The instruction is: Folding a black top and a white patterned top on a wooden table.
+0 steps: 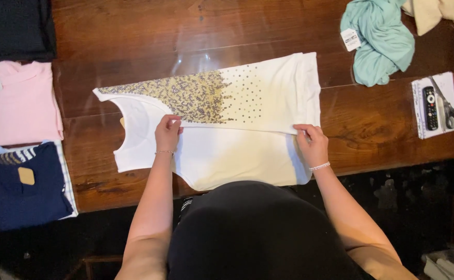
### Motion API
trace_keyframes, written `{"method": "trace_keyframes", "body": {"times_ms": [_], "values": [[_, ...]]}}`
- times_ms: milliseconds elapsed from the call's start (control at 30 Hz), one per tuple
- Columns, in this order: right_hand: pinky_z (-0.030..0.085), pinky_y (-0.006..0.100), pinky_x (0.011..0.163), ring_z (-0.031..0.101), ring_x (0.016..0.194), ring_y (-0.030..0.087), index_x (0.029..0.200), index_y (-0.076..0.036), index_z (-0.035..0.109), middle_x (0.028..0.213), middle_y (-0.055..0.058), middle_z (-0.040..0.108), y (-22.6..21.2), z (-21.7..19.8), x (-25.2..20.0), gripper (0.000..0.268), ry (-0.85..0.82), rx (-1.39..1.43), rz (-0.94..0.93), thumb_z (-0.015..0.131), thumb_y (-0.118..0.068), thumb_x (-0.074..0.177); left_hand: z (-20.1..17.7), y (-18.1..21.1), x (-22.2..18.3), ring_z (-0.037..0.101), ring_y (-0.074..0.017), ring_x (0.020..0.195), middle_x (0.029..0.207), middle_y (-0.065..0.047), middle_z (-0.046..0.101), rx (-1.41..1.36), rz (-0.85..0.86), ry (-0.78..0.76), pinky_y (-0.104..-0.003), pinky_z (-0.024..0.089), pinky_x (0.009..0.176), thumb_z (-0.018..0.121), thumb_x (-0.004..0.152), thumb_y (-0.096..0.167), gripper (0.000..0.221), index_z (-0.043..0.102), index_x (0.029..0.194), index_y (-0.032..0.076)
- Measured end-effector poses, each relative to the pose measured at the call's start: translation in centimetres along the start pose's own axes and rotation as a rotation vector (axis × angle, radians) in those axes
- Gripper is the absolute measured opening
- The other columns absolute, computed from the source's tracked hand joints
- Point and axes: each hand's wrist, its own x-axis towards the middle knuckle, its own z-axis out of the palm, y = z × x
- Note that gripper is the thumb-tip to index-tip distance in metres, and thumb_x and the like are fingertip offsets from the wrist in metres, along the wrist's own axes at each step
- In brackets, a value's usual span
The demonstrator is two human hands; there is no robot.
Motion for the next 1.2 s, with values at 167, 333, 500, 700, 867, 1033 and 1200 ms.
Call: {"method": "trace_keyframes", "body": {"times_ms": [167,333,500,700,867,1033,1200], "values": [[0.058,0.037,0.097,0.071,0.105,0.025,0.119,-0.018,0.079,0.115,0.002,0.079,2.0,0.1,0.7,0.034,-0.107,-0.090,-0.157,0.092,-0.016,0.087,-0.8,0.8,0.2,0.071,-0.0149,0.077,0.085,-0.005,0.055,0.162,0.055,0.036,-0.031,0.064,0.073,0.072,0.101,0.005,0.016,0.078,0.115,0.011],[0.057,0.041,0.101,0.070,0.109,0.029,0.124,-0.014,0.075,0.117,0.006,0.075,3.5,0.3,1.2,0.033,-0.202,-0.279,-0.229,0.083,-0.012,0.092,-6.9,3.4,4.4,0.067,-0.0315,0.099,0.101,-0.012,0.059,0.361,0.226,0.461,-0.047,0.058,0.092,0.069,0.101,0.007,0.017,0.071,0.118,0.012],[0.058,0.042,0.103,0.070,0.111,0.031,0.124,-0.012,0.074,0.117,0.008,0.074,3.7,0.5,1.6,0.033,-0.243,-0.309,-0.218,0.077,-0.005,0.092,-13.7,2.9,12.1,0.064,-0.0330,0.105,0.103,-0.006,0.058,0.470,0.235,0.735,-0.052,0.054,0.099,0.081,0.094,0.015,0.032,0.063,0.120,0.012],[0.058,0.041,0.105,0.070,0.114,0.030,0.121,-0.014,0.076,0.113,0.006,0.073,3.3,0.3,2.0,0.032,-0.281,-0.321,-0.202,0.075,-0.003,0.091,-18.4,0.0,20.5,0.074,-0.0372,0.091,0.082,-0.005,0.071,0.547,0.066,0.679,-0.051,0.060,0.083,0.083,0.086,0.037,0.020,0.071,0.083,0.021],[0.058,0.038,0.105,0.071,0.113,0.025,0.116,-0.021,0.078,0.110,0.000,0.073,4.2,0.2,2.6,0.027,-0.253,-0.321,-0.214,0.077,-0.008,0.092,-19.5,1.2,21.8,0.075,-0.0281,0.061,0.082,-0.015,0.072,0.208,0.100,0.576,-0.030,0.067,0.046,0.076,0.090,0.024,0.013,0.066,0.088,0.014],[0.059,0.038,0.103,0.072,0.109,0.025,0.109,-0.020,0.080,0.104,0.000,0.075,3.9,0.1,2.9,0.021,-0.265,-0.293,-0.250,0.077,-0.008,0.092,-18.1,3.3,20.0,0.077,-0.0172,0.065,0.082,-0.008,0.074,0.066,0.033,0.615,-0.024,0.072,0.050,0.080,0.091,0.013,0.019,0.072,0.105,0.023],[0.060,0.038,0.100,0.074,0.105,0.024,0.106,-0.021,0.081,0.102,0.000,0.077,4.0,0.6,3.0,0.019,-0.263,-0.261,-0.242,0.077,-0.009,0.092,-16.3,4.0,16.8,0.065,-0.0255,0.103,0.100,0.004,0.068,0.641,0.269,0.684,-0.045,0.057,0.090,0.087,0.087,0.014,0.031,0.070,0.110,0.026]]}}
